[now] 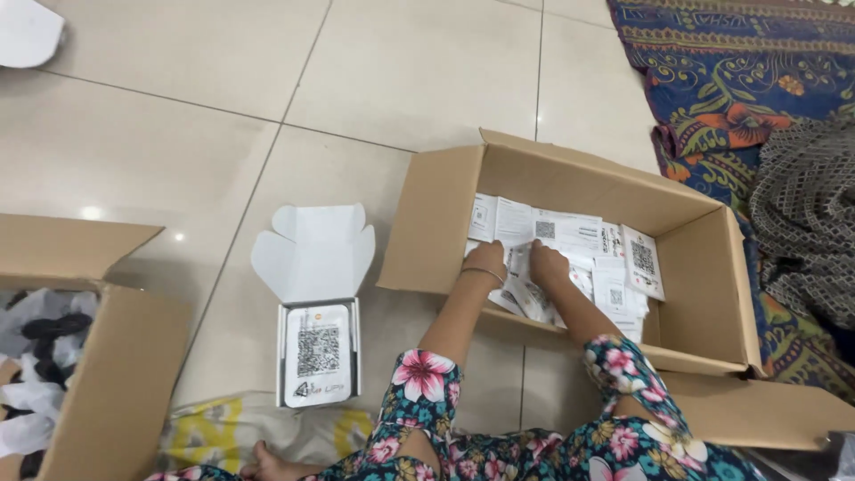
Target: The person packs electronic components and devices into retail boxes while sitting on the floor.
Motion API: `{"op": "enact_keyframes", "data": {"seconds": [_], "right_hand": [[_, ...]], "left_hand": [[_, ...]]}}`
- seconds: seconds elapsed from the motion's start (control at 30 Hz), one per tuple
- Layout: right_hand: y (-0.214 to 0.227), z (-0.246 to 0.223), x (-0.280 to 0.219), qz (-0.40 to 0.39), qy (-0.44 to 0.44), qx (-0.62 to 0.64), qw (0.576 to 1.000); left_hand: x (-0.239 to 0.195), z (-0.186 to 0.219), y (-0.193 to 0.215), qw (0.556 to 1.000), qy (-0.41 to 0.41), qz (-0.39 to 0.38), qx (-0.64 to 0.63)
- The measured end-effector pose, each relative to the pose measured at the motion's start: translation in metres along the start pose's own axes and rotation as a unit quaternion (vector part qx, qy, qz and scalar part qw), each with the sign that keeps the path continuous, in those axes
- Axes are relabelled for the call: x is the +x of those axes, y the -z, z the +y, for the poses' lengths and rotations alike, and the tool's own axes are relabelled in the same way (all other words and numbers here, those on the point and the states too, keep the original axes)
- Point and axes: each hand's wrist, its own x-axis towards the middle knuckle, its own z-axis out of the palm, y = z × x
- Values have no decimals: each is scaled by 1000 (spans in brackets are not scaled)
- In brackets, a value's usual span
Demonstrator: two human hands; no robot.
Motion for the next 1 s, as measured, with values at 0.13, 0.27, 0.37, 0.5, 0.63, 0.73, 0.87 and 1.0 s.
{"op": "enact_keyframes", "data": {"seconds": [0.13, 0.27, 0.37, 0.5, 0.63, 0.73, 0.87, 1.0], "right_hand": [[139, -30, -73, 30, -37, 59, 997], [257, -84, -149, 287, 21, 272, 918], [232, -127, -132, 319, 101, 478, 812], [157, -251, -150, 228, 136, 653, 709], [24, -353, -169, 180, 134, 592, 774], [16, -392, -216, 196, 86, 492, 844], [23, -405, -223, 194, 31, 441, 876], [2, -398, -200, 237, 69, 457, 855]], "left_hand": [[5, 9, 21, 996, -54, 50, -41], [7, 13, 79, 942, -138, 258, -163], [-33, -19, 135, 917, -140, 326, -185], [-145, -132, 169, 937, -9, 305, -168], [-203, -257, 95, 950, 117, 272, -96], [-228, -295, 61, 943, 145, 293, -59], [-249, -283, 77, 914, 164, 369, -25], [-244, -290, 75, 902, 196, 376, -76]]}}
